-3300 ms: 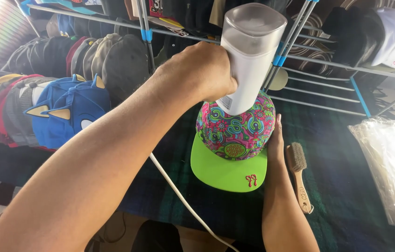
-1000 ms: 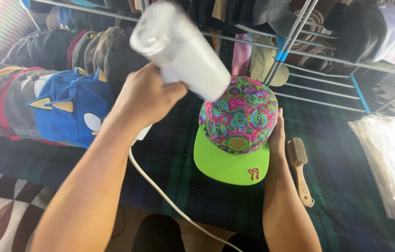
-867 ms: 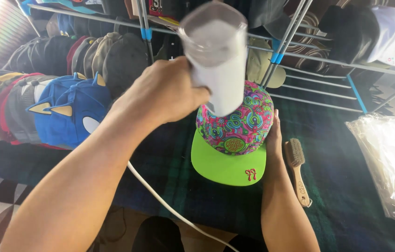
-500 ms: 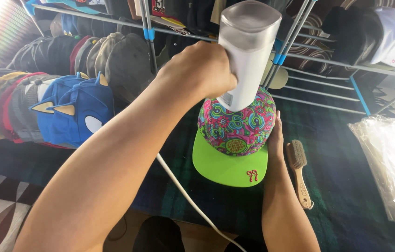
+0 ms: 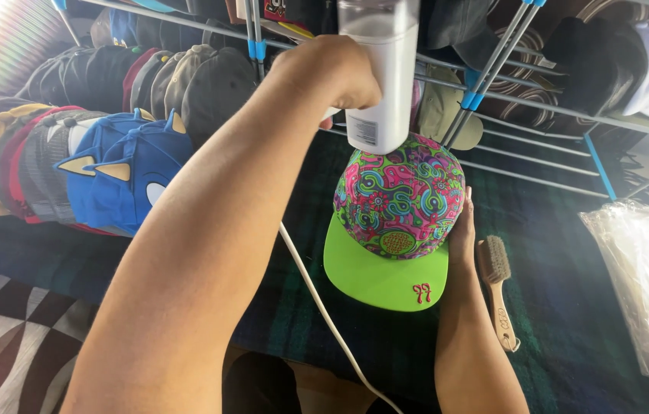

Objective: Using a handheld steamer and a brush to treat and maintain a baseball cap.

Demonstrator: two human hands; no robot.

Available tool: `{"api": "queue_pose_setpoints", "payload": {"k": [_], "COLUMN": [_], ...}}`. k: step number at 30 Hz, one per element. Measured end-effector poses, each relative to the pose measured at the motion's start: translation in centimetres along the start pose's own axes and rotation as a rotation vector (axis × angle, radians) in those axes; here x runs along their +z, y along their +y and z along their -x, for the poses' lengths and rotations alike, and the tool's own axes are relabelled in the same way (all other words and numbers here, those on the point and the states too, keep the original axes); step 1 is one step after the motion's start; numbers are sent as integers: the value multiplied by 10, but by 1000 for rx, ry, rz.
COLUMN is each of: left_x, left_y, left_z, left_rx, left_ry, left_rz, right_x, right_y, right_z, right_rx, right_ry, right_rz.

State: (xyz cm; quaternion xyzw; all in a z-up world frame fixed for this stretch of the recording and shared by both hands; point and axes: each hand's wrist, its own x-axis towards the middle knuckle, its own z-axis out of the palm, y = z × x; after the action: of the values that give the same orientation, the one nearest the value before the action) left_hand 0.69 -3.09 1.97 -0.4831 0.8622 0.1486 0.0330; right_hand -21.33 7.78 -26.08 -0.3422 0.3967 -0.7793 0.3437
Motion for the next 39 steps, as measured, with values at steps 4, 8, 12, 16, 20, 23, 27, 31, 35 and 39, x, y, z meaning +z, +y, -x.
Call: {"api": "queue_pose_setpoints", "payload": {"k": [4, 8, 12, 16, 20, 23, 27, 31, 35, 39], "left_x": [4, 44, 109, 155, 210, 230, 217, 180, 179, 148], "left_y": [-29, -80, -126, -140, -147, -151, -146, -117, -89, -58], "left_z": [-4, -28, -54, -45, -53, -42, -11, 45, 71, 86], "left_rx": [-132, -133, -81, -134, -202, -257, -287, -228, -29, 202], "left_ry": [-97, -132, 14, 46, 24, 8, 129, 356, 484, 573], "left_rz": [158, 483, 970, 1193, 1338, 1365, 1184, 1023, 877, 562], "right_x": [-37, -52, -57, -102, -155, -182, -79, 12, -34, -34], "right_y": [22, 37, 50, 74, 103, 114, 63, 7, 40, 39], "right_z": [-17, -20, -18, -36, -57, -69, -35, 12, -16, -13], "right_rx": [-16, -27, -122, -175, -209, -189, -152, -158, -197, -179], "right_ry": [54, 99, 189, 121, 109, 111, 149, 121, 88, 136], "right_rz": [135, 232, 275, 235, 201, 205, 185, 196, 185, 203]}}
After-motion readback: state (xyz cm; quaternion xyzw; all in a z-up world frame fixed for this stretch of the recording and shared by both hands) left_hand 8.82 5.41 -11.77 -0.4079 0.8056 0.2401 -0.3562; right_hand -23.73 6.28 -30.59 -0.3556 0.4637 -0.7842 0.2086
